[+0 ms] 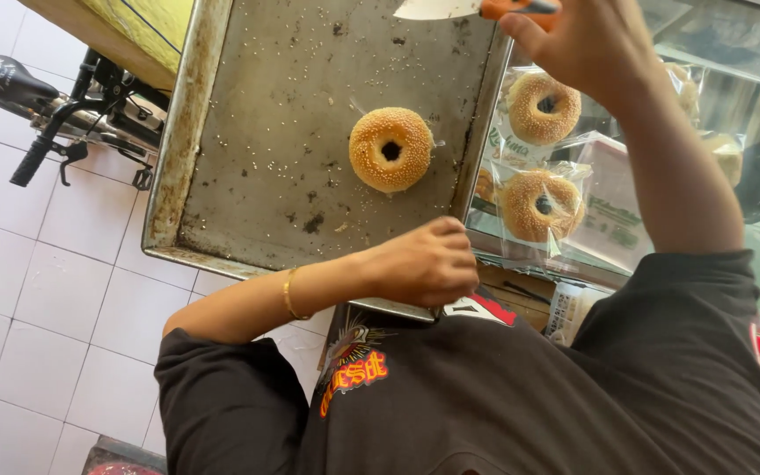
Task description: The person places bagels into plastic bags by hand and then arranges the bagged bagels into a plastic crate.
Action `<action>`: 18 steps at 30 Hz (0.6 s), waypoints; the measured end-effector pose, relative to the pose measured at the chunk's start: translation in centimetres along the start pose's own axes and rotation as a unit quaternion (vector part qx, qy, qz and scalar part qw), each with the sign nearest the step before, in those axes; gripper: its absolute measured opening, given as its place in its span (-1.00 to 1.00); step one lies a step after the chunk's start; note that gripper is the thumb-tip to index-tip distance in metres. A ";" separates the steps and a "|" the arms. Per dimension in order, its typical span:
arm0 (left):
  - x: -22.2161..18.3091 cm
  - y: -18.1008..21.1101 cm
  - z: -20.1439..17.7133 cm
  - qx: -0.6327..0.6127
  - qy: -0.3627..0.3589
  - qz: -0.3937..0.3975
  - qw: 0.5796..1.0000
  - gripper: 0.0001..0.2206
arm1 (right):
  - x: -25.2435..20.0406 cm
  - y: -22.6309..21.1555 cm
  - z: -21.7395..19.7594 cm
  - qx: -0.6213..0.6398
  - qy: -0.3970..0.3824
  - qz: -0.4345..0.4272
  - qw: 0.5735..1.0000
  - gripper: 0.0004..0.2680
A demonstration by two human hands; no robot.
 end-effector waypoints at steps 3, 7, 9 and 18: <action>-2.4 -4.3 -6.3 -0.014 0.070 -0.121 0.990 -0.85 | 0.2 4.1 4.7 0.055 -0.012 0.061 0.997 -0.78; -10.2 -15.1 -10.5 0.145 0.083 -0.294 0.941 -0.84 | -0.1 4.4 6.1 0.117 -0.007 0.094 0.989 -0.80; -13.9 -20.0 -9.5 0.203 0.019 -0.384 0.901 -0.80 | 0.0 3.8 6.4 0.118 -0.009 0.086 0.989 -0.82; -15.4 -23.7 -7.0 0.290 -0.032 -0.360 0.886 -0.92 | -0.4 0.2 2.8 0.036 0.059 0.019 0.997 -0.81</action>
Point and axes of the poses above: each hand's wrist, its own x-axis towards the middle knuckle, its own z-axis out of the palm, y = z × x, the point moved 10 cm from there along x, towards the middle knuckle, and after that the axes turned 4 degrees about z, right-handed, at the moved point
